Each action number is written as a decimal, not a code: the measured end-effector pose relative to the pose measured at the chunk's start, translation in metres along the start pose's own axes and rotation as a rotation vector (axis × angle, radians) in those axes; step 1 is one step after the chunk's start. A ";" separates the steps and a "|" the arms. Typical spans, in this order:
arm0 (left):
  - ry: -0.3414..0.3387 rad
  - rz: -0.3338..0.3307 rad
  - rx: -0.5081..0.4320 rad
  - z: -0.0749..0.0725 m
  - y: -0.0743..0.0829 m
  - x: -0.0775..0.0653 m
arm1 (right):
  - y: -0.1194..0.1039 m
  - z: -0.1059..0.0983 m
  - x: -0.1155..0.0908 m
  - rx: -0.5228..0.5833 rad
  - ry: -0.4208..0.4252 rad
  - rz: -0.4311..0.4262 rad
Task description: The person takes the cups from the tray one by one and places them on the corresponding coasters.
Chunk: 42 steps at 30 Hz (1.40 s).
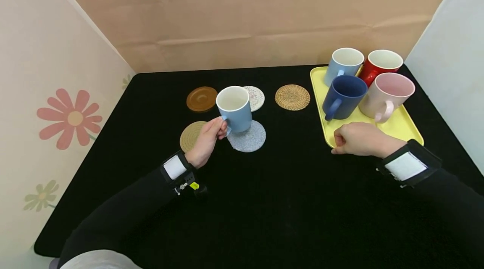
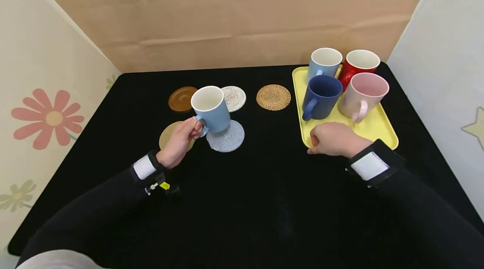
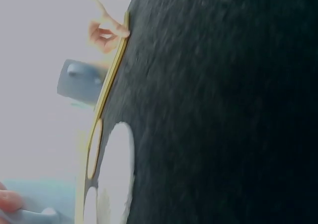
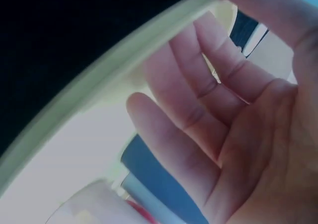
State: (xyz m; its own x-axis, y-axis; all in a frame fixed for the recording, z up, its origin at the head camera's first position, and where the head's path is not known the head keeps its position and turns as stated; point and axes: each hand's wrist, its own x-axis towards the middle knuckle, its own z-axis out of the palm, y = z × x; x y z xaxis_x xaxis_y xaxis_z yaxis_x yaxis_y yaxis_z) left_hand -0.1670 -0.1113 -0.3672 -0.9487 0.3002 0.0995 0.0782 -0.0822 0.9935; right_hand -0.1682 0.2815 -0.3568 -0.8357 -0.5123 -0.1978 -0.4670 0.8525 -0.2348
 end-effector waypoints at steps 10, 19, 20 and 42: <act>0.179 0.037 0.020 -0.029 0.005 0.017 | -0.005 0.002 0.003 -0.012 0.055 -0.059; 0.366 0.015 -0.032 -0.047 0.003 0.038 | -0.007 0.001 0.004 -0.011 0.057 -0.066; 0.383 0.016 -0.034 -0.047 0.002 0.040 | -0.007 0.001 0.004 -0.010 0.054 -0.065; 0.602 -0.016 -0.007 -0.057 -0.009 0.070 | -0.008 0.000 0.006 0.018 0.024 -0.066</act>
State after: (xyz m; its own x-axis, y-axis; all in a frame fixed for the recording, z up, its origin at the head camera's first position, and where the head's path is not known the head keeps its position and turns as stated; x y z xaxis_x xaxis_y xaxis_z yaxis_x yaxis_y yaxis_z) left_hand -0.2517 -0.1437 -0.3724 -0.9567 -0.2889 0.0346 0.0629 -0.0891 0.9940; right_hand -0.1697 0.2715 -0.3563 -0.8098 -0.5647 -0.1588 -0.5165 0.8148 -0.2634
